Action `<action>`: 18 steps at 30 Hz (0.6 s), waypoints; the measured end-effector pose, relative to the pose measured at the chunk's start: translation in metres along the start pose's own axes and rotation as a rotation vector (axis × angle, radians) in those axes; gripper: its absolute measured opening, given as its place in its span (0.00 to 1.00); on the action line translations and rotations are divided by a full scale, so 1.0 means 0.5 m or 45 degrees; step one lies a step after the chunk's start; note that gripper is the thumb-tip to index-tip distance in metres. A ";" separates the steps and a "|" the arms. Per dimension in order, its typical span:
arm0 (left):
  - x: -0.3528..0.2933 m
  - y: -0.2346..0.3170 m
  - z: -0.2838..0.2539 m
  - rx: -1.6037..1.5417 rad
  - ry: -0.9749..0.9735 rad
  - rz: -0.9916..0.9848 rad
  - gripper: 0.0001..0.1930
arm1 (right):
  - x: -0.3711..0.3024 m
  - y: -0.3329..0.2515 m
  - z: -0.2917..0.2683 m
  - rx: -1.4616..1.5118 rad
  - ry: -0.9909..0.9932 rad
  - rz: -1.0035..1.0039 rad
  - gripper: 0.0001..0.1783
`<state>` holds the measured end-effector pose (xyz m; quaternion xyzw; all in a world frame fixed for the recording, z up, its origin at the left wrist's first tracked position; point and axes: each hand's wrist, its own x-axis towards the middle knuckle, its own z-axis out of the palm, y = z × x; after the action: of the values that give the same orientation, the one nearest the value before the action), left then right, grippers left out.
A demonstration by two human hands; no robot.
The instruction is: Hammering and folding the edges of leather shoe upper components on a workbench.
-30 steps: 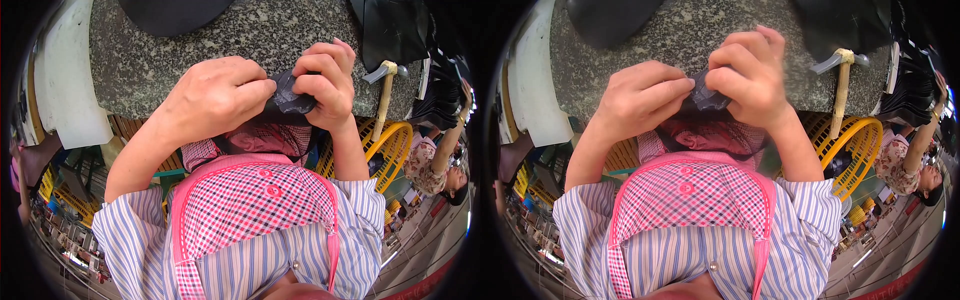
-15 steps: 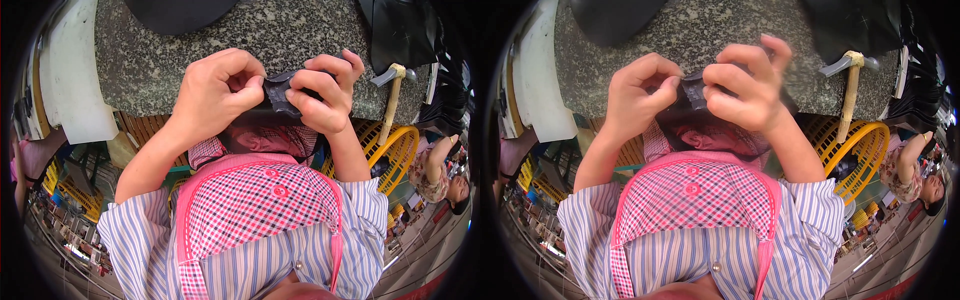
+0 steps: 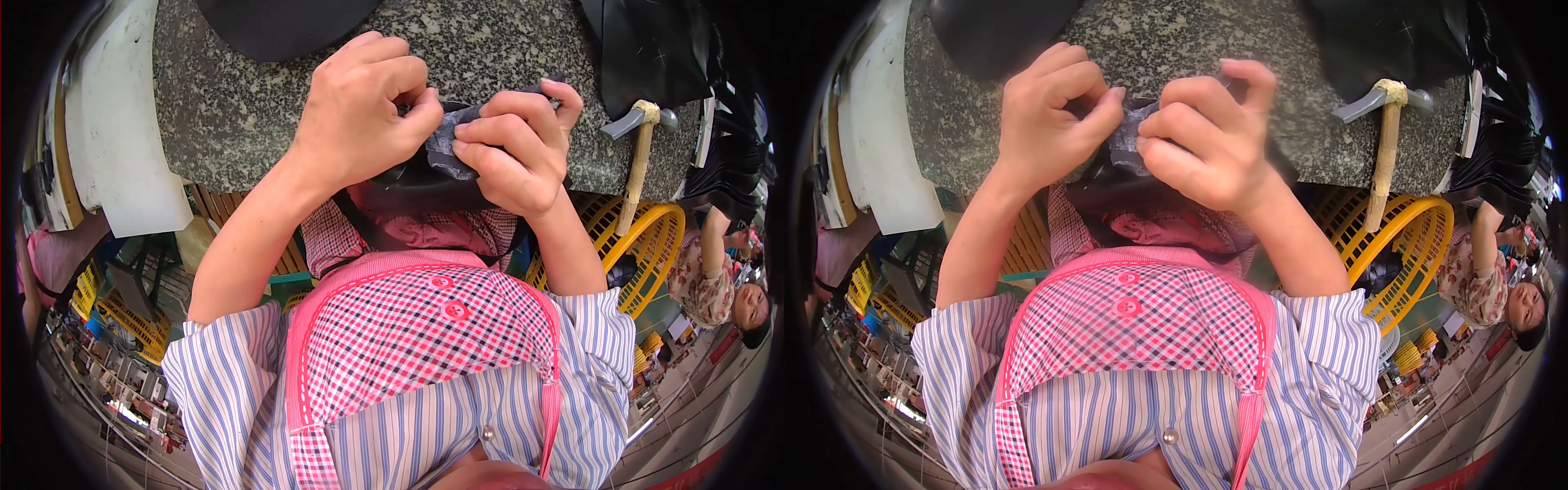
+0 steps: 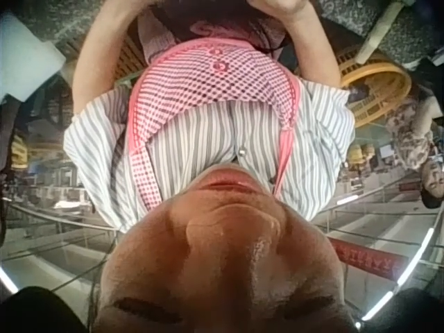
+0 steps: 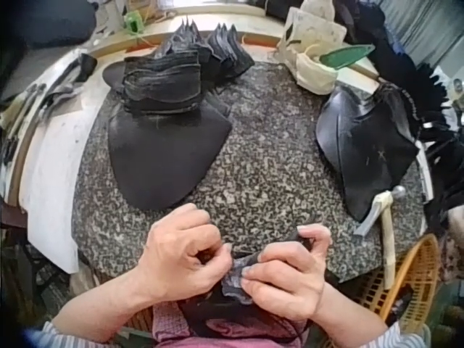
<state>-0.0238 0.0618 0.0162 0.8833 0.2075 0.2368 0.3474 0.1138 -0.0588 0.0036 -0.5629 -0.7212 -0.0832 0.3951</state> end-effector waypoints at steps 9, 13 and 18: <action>-0.090 0.001 -0.014 0.119 0.163 0.392 0.13 | 0.018 0.015 0.010 -0.042 -0.147 0.134 0.07; -0.114 0.010 0.007 0.382 -0.005 0.291 0.16 | 0.032 0.022 0.007 -0.003 -0.245 0.245 0.11; -0.122 0.009 0.015 0.562 -0.037 0.288 0.17 | 0.065 0.025 0.003 -0.065 -0.540 0.487 0.09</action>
<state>-0.0676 0.0227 -0.0020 0.9587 0.1492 0.2104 0.1202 0.1222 -0.0293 0.0201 -0.7034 -0.6660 0.0945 0.2296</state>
